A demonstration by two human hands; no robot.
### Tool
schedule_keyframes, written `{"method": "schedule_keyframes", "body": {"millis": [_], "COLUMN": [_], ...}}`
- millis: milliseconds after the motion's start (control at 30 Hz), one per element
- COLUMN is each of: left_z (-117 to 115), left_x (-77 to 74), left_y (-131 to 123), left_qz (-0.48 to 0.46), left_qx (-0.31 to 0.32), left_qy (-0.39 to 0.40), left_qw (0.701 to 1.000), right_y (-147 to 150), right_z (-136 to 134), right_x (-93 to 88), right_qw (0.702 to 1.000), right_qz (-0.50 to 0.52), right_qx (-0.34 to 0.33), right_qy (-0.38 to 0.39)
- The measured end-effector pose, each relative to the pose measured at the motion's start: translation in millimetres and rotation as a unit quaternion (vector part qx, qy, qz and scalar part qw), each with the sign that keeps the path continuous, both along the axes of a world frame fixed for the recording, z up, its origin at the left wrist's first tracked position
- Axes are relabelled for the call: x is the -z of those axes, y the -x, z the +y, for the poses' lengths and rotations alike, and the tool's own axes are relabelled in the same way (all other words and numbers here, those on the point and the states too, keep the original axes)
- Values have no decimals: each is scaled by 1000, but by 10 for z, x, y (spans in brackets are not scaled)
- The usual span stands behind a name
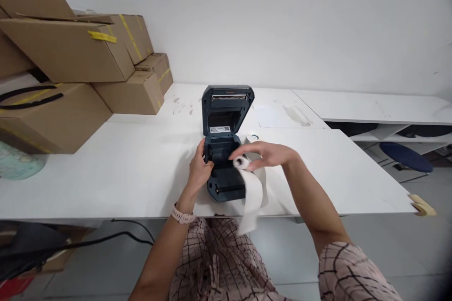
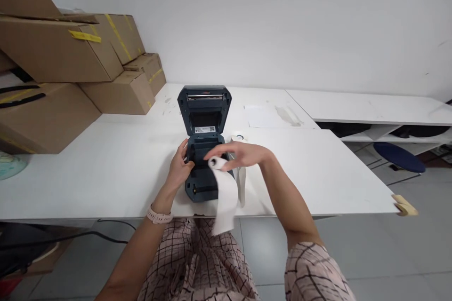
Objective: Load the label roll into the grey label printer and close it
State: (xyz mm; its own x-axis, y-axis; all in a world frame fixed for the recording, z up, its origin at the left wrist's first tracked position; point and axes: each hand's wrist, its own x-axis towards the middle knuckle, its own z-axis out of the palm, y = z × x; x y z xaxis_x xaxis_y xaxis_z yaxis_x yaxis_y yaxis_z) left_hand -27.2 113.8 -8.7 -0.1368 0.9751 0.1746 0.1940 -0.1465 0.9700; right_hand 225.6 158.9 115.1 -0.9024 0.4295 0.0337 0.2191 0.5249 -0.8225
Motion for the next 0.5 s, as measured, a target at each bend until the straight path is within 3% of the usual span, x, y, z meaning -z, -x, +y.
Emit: {"method": "schedule_keyframes", "body": {"millis": [67, 133, 233, 367, 500], "left_z": [-13, -27, -39, -25, -1], "left_x": [-8, -32, -63, -53, -18], "left_y": [0, -5, -15, -17, -13], "left_qz": [-4, -5, -10, -14, -17], "left_qx": [6, 7, 7, 1, -4], "left_qy": [19, 34, 39, 39, 41], "left_qw": [1000, 999, 999, 999, 999], "right_y": [-471, -902, -1292, -1354, -1368], "right_z": [-150, -280, -353, -261, -141], "right_x": [69, 230, 551, 935, 1074], "right_qw": [991, 963, 919, 913, 916], "right_qz": [79, 132, 153, 100, 94], "right_qx": [103, 225, 356, 379, 356], "right_qy": [36, 63, 77, 113, 158]}}
